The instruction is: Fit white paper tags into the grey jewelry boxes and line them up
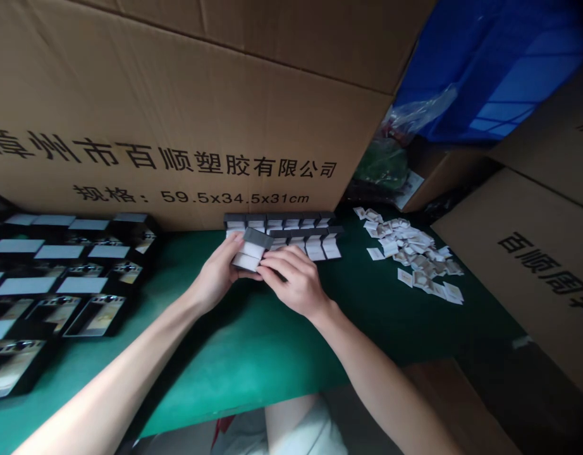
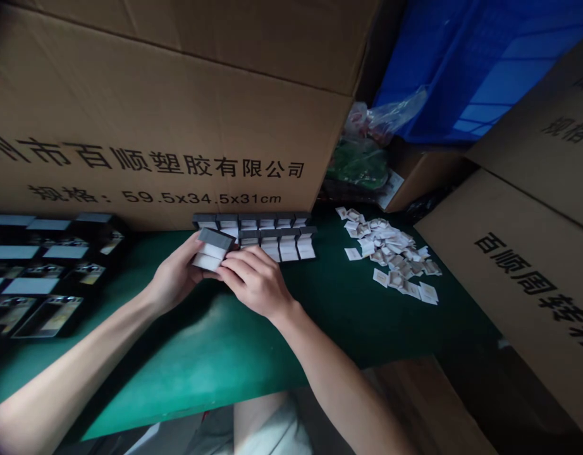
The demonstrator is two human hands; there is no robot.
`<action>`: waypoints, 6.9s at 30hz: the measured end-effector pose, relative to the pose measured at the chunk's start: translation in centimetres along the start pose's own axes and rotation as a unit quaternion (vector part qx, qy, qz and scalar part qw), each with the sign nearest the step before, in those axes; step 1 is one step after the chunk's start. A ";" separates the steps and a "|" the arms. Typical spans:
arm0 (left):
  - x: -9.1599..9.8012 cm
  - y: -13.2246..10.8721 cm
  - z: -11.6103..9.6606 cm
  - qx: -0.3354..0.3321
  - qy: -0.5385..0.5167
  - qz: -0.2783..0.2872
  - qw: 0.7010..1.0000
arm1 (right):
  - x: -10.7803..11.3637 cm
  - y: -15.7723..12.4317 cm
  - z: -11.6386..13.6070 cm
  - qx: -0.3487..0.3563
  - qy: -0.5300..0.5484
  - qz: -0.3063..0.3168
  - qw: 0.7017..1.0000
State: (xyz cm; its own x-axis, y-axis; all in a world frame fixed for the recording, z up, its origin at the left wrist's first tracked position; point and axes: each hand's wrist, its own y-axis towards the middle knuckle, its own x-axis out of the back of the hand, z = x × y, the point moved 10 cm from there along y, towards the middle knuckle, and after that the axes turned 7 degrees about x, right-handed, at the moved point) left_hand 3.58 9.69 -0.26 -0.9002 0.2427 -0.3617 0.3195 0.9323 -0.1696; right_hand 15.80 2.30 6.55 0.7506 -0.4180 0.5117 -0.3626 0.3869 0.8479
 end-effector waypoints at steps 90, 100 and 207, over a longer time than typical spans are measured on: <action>-1.9 -1.9 -2.3 -0.148 0.320 0.005 0.936 | -1.6 -1.1 0.2 -0.015 -0.119 0.027 0.992; -1.9 -2.0 -2.0 -0.140 0.312 0.005 0.940 | -1.6 -1.4 0.5 0.015 -0.116 0.013 0.993; -1.1 -1.5 -0.7 -0.075 0.217 0.021 0.973 | -0.8 -1.4 -0.4 -0.070 -0.021 -0.025 0.997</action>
State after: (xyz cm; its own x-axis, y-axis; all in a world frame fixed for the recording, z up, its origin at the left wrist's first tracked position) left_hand 3.90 8.21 1.01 -0.9379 0.3414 0.0616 0.3412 0.9399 -0.0149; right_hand 15.92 2.41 4.89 0.7406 -0.4732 0.4771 -0.2424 0.4741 0.8464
